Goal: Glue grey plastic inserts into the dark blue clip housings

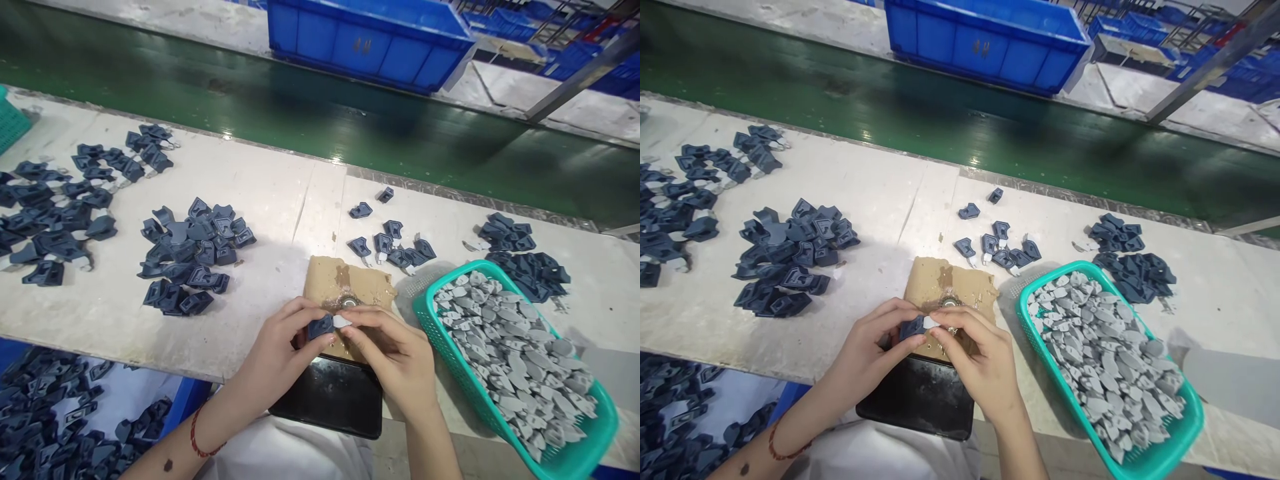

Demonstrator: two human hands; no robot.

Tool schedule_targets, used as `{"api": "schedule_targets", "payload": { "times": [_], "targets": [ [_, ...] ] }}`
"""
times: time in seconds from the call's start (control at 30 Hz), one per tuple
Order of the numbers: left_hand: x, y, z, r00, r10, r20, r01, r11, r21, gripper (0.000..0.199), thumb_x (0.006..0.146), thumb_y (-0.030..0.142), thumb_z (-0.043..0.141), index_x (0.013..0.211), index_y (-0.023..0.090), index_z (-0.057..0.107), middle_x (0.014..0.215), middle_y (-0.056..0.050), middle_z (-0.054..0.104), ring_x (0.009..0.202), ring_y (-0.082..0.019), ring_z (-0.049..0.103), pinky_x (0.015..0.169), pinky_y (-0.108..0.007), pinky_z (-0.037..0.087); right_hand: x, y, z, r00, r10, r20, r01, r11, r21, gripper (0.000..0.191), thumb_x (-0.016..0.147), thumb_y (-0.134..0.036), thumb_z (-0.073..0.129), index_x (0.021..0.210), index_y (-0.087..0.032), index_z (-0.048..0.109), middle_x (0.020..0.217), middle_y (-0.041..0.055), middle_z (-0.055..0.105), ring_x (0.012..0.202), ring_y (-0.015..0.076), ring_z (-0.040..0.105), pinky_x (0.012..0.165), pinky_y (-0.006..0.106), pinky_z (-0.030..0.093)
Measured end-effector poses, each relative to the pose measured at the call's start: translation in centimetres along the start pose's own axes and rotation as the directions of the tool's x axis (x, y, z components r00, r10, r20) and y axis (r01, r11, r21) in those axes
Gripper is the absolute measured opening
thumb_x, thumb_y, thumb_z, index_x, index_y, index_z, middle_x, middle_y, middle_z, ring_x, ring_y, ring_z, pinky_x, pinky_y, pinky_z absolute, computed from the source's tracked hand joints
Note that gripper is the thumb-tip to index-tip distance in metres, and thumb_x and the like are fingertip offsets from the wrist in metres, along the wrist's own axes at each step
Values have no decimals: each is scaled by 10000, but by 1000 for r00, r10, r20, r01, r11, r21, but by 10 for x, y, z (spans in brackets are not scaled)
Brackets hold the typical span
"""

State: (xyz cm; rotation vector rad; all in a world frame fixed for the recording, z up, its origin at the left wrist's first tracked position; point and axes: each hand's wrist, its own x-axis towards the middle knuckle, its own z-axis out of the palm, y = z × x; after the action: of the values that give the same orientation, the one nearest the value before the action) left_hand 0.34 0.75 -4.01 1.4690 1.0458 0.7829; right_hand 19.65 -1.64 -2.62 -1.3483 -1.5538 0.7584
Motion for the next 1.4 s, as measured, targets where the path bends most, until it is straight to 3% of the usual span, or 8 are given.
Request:
{"api": "schedule_targets", "payload": {
  "times": [0.33,0.63,0.73,0.83,0.9,1.07,1.27,1.4],
  "targets": [
    [-2,-6,-1,999,36,34,-36,999,20,151,1028,299,650,1116,216,741,1081,-54,699,899,-175,661,738,-255,514,-1,1,2,999,-12,29,13,1000,-15,94,936,-165,737,970,-225,800,954,41,823,874,188,793,775,260,647],
    [-6,-2,-2,999,31,-3,-32,998,-57,181,1015,335,669,1098,194,747,1064,-74,704,873,-174,663,677,-245,512,-2,-5,4,998,-43,52,46,998,-48,105,975,-172,696,1023,-230,770,997,46,808,916,193,780,802,282,638],
    [-5,-2,-1,999,27,-46,-31,997,-68,195,975,355,722,1058,182,759,1032,-77,720,769,-155,628,629,-247,489,-3,-10,-1,989,-111,99,122,985,-119,249,989,-160,650,1208,-254,722,1124,57,783,1034,198,750,895,308,614],
    [-3,-3,-1,997,31,-68,-36,997,-61,161,945,335,756,994,182,756,941,-52,712,732,-146,598,635,-247,481,-5,-17,-1,975,-124,185,176,939,-294,535,956,-197,644,1479,-258,548,1361,96,691,1251,251,655,1035,387,558],
    [-3,-2,-1,996,52,-75,-57,996,-63,135,925,305,772,969,182,740,904,-39,702,758,-151,610,665,-242,499,-5,-20,3,967,-117,226,203,888,-412,645,925,-214,636,1544,-237,457,1419,117,646,1300,288,607,1064,438,527],
    [-4,0,0,986,101,-132,-106,994,-31,91,888,228,774,911,178,702,848,-20,669,727,-134,600,616,-212,477,-3,-26,20,967,-151,207,243,790,-563,666,865,-226,613,1503,-162,433,1330,152,664,1184,333,620,983,477,506],
    [-4,4,-1,993,65,-99,-70,996,-54,106,911,257,740,880,162,704,827,-17,628,669,-113,535,544,-200,417,2,-27,30,963,-206,174,270,736,-621,392,918,-218,550,1306,-160,540,1172,137,699,1062,304,636,881,420,480],
    [-3,6,-3,990,69,-123,-75,996,-42,124,926,258,719,848,161,714,773,-3,615,654,-109,515,574,-207,413,3,-24,34,958,-243,155,286,731,-620,361,891,-143,502,1247,-157,557,1108,127,702,1019,290,628,876,404,499]
  ]
}}
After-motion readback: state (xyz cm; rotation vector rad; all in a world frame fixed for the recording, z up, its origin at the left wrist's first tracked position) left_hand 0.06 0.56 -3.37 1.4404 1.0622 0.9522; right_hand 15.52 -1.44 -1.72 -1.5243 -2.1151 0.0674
